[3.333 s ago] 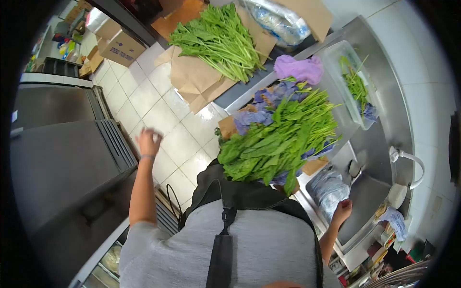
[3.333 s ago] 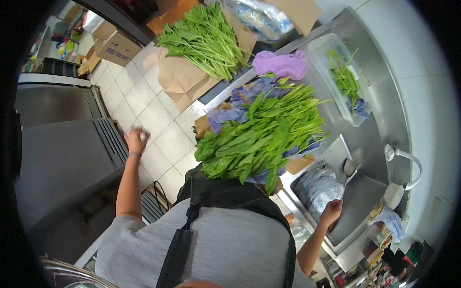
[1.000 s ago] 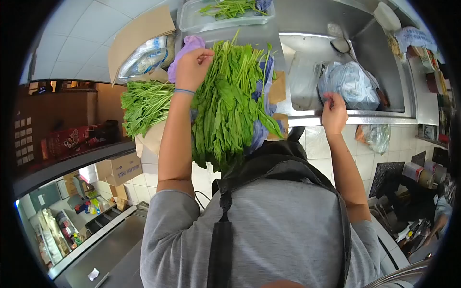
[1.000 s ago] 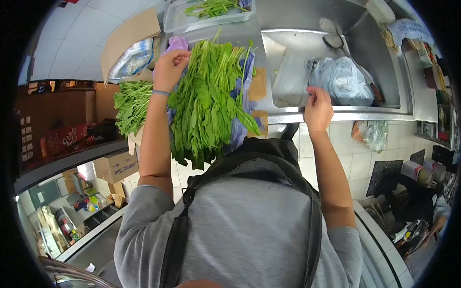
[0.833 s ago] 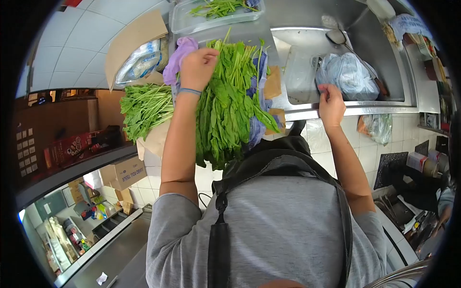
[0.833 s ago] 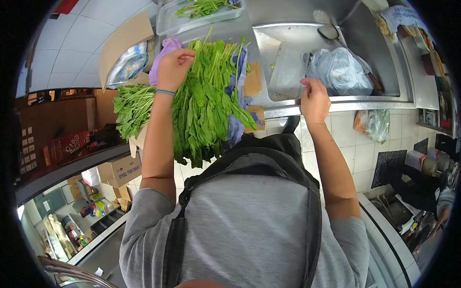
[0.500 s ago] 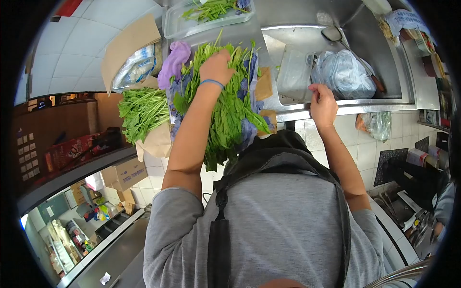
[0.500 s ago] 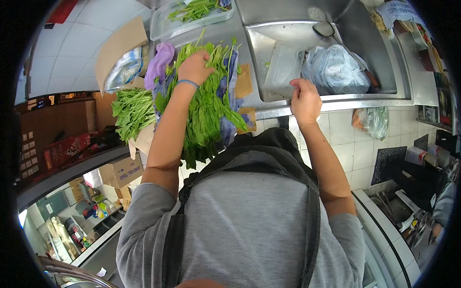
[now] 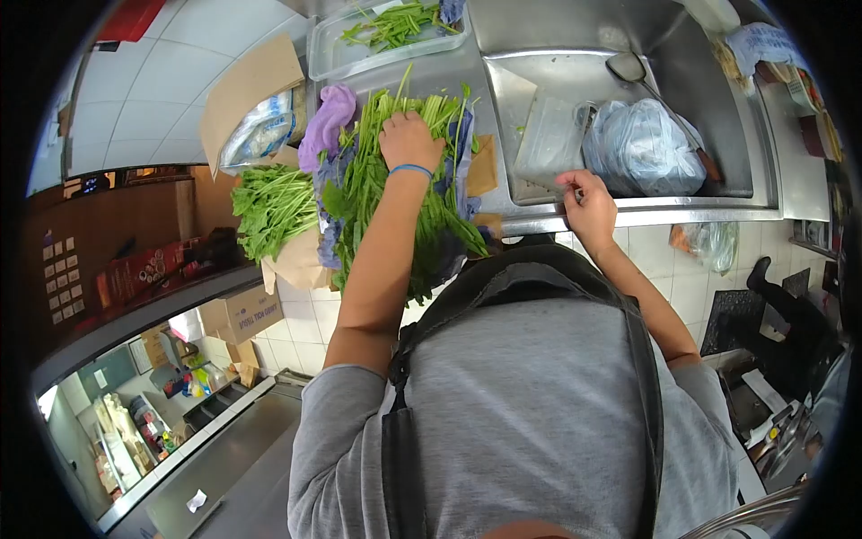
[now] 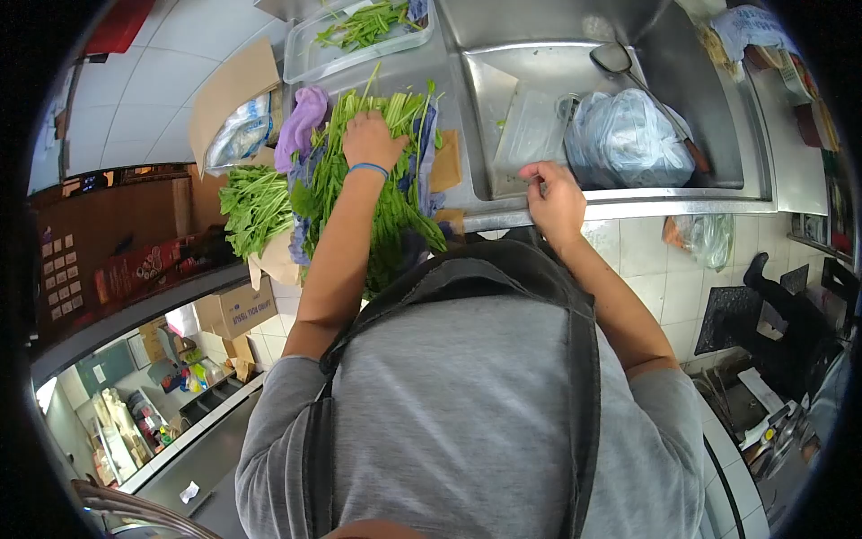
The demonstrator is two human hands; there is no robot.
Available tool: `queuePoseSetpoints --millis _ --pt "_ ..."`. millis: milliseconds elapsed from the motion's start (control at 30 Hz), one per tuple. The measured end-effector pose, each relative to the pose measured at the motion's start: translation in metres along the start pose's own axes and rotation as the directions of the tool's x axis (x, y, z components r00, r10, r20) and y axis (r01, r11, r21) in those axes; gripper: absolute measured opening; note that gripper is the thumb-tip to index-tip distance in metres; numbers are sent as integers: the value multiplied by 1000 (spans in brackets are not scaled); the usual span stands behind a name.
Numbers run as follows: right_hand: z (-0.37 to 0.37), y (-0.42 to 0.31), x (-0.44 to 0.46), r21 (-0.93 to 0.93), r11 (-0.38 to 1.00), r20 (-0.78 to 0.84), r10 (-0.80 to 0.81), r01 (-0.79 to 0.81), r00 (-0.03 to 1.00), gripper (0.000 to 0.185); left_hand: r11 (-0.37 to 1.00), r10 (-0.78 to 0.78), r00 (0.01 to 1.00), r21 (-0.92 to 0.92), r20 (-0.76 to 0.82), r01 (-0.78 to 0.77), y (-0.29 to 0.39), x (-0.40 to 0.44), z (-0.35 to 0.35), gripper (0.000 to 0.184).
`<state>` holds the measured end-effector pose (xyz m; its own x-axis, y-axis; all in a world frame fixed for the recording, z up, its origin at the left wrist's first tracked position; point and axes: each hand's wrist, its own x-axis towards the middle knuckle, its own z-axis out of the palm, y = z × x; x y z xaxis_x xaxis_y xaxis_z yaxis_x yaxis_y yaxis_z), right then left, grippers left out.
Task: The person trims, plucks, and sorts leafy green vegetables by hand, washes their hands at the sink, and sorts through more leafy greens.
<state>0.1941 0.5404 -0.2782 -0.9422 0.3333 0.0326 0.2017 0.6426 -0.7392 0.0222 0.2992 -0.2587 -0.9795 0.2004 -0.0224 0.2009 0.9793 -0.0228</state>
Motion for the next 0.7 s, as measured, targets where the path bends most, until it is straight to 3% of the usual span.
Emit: queuePoseSetpoints --millis 133,200,233,300,333,400,433,467,500,567,633,700 --pt "-3 3 2 24 1000 67 10 -12 998 19 999 -38 999 29 -13 38 0 3 6 57" --pt "1 16 7 211 970 178 82 -120 981 21 993 -81 993 -78 87 88 -9 12 7 52" --pt "5 24 11 212 971 181 75 -114 981 21 993 -88 993 -77 84 95 -14 14 4 52" --pt "12 35 22 484 864 273 5 -142 962 22 954 -68 990 -281 124 101 -25 18 -2 52" --pt "14 34 27 485 863 278 -1 -139 961 22 954 -77 990 -279 122 108 -34 20 0 52" --pt "18 28 35 535 830 331 -34 -158 943 22 837 -159 982 -515 99 187 -49 20 -2 47" --pt "22 24 38 537 830 338 -45 -153 940 22 835 -172 980 -513 96 197 -56 16 -6 47" --pt "26 19 41 565 815 356 -99 -130 929 22 581 -153 970 -777 189 243 -63 10 -9 43" --pt "30 14 44 593 798 373 -152 -109 915 23 247 -100 959 -927 265 281 -68 2 -19 40" --pt "41 1 51 612 785 407 -208 -97 889 24 244 -95 946 -914 311 325 -70 -11 -50 42" --pt "51 -17 59 575 814 495 -265 -83 828 25 84 -129 947 -948 296 308 -65 -22 -73 42" --pt "69 -30 68 632 771 497 -326 -78 804 28 75 -145 934 -938 327 340 -67 -26 -81 41"
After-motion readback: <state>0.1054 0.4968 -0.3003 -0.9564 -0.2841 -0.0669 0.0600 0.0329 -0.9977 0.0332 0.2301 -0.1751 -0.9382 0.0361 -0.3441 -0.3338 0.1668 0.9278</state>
